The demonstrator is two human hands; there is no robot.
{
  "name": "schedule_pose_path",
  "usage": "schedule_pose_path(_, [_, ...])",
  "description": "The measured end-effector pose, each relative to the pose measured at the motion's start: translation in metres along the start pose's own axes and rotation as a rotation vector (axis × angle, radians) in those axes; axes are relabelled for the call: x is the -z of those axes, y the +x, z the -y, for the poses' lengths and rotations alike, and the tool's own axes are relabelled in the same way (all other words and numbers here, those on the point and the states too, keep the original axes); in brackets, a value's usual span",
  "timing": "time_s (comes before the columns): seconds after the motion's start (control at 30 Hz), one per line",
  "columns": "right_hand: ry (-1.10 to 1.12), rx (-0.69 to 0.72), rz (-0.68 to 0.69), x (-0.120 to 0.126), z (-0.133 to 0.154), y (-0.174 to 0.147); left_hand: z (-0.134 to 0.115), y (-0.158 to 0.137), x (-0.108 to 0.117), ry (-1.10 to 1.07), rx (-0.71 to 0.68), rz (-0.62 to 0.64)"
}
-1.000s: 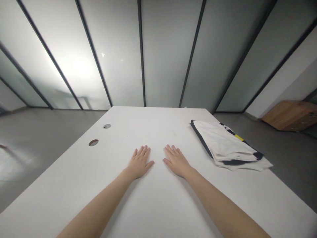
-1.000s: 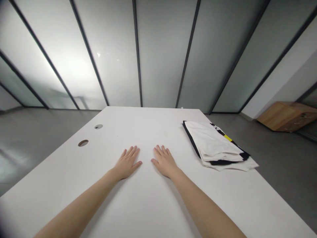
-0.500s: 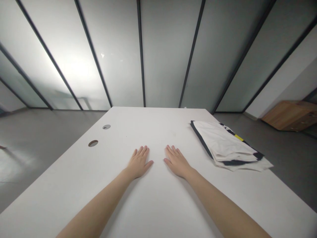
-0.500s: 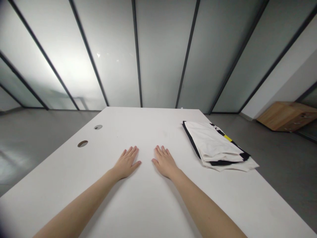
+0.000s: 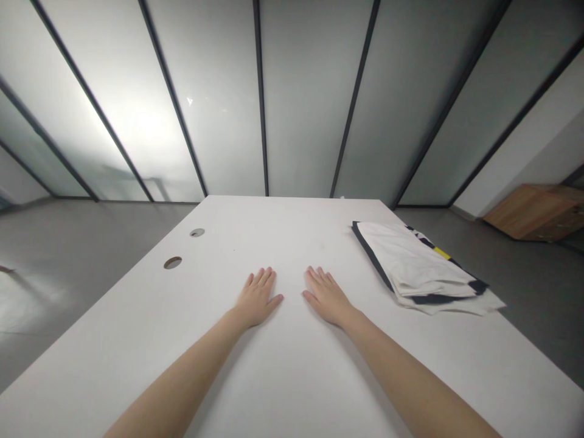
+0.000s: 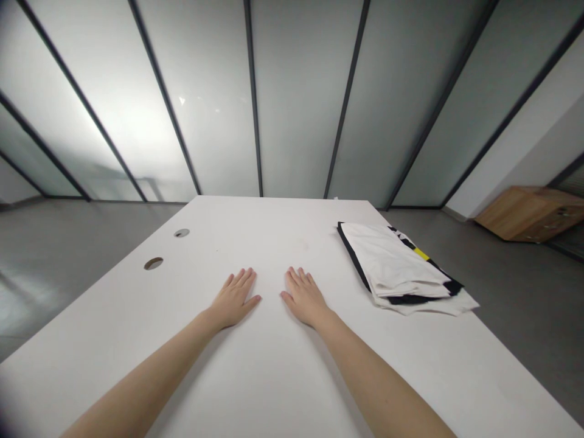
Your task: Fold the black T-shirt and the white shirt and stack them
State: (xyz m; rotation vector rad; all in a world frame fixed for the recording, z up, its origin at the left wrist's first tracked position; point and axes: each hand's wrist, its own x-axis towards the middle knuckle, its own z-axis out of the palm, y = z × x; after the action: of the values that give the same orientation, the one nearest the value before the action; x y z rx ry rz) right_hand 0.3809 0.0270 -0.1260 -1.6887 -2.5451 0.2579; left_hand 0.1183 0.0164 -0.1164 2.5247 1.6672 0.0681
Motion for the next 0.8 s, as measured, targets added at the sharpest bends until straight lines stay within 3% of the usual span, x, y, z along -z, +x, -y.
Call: schedule_pose_path(0.8, [0.022, -0.006, -0.015, -0.0026, -0.0014, 0.0004, -0.0006, -0.0008, 0.0025, -0.011, 0.004, 0.001])
